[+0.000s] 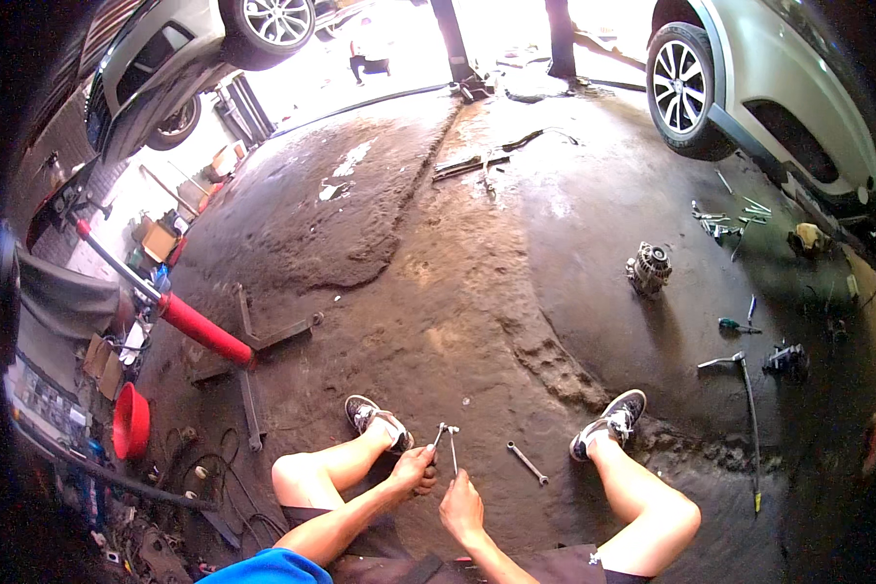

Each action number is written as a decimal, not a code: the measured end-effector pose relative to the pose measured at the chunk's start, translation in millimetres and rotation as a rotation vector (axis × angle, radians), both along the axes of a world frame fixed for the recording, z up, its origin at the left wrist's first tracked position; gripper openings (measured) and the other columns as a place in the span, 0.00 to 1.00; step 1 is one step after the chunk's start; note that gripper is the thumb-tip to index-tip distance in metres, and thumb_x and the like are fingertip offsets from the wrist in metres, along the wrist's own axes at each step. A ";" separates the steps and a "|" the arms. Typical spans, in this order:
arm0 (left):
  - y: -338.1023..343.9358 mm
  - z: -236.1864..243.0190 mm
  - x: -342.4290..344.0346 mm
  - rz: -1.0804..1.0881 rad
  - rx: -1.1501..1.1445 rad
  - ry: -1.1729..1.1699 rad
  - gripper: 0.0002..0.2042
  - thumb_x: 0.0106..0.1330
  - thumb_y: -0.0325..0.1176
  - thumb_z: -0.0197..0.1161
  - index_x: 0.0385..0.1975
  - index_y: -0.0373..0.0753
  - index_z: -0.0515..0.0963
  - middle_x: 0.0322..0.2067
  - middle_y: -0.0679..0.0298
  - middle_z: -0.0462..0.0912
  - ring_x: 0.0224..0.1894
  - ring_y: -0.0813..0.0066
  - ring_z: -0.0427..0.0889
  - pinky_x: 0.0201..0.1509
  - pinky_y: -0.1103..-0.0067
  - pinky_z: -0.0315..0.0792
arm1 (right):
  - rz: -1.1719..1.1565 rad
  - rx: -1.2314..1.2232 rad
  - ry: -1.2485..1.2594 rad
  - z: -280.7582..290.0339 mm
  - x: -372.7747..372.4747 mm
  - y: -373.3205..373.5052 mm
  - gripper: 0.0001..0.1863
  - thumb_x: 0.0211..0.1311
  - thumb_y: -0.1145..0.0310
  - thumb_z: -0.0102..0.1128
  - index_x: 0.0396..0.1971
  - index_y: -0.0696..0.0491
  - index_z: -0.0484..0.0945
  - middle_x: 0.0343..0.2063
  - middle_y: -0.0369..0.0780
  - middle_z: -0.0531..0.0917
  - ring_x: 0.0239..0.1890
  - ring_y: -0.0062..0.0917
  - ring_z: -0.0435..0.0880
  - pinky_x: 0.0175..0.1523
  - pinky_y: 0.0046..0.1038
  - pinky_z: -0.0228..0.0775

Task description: The person sits on a low stool in a service bay and manipulates a small mechanical component by hand, using a wrench to work on a bolt and using their fingers to clean the threads.

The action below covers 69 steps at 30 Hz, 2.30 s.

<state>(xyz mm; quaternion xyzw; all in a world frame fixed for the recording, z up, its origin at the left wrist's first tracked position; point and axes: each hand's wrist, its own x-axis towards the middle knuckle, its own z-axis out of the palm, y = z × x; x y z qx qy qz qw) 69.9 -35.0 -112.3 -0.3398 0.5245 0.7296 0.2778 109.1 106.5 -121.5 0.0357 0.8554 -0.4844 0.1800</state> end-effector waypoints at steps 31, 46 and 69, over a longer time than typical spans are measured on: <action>2.1 62.3 49.4 -0.298 0.698 -0.161 0.15 0.76 0.49 0.43 0.39 0.44 0.69 0.16 0.77 0.54 0.13 0.89 0.47 0.13 0.87 0.42 | 0.540 0.378 0.649 49.2 -60.1 113.2 0.08 0.54 0.66 0.60 0.31 0.52 0.74 0.23 0.41 0.81 0.27 0.37 0.83 0.30 0.39 0.74; 41.0 30.1 50.2 -0.286 0.714 -0.044 0.17 0.74 0.52 0.44 0.47 0.45 0.66 0.19 0.74 0.58 0.17 0.85 0.57 0.19 0.86 0.54 | 0.535 0.186 0.580 58.7 -69.9 126.6 0.18 0.61 0.48 0.58 0.34 0.49 0.77 0.21 0.42 0.81 0.25 0.37 0.84 0.26 0.36 0.74; 51.5 57.2 32.6 -0.059 0.374 0.191 0.16 0.76 0.47 0.44 0.51 0.44 0.68 0.23 0.71 0.66 0.15 0.87 0.57 0.16 0.88 0.53 | 0.506 0.140 0.754 83.8 -62.9 106.9 0.23 0.51 0.48 0.68 0.41 0.49 0.80 0.22 0.39 0.80 0.25 0.33 0.83 0.28 0.34 0.74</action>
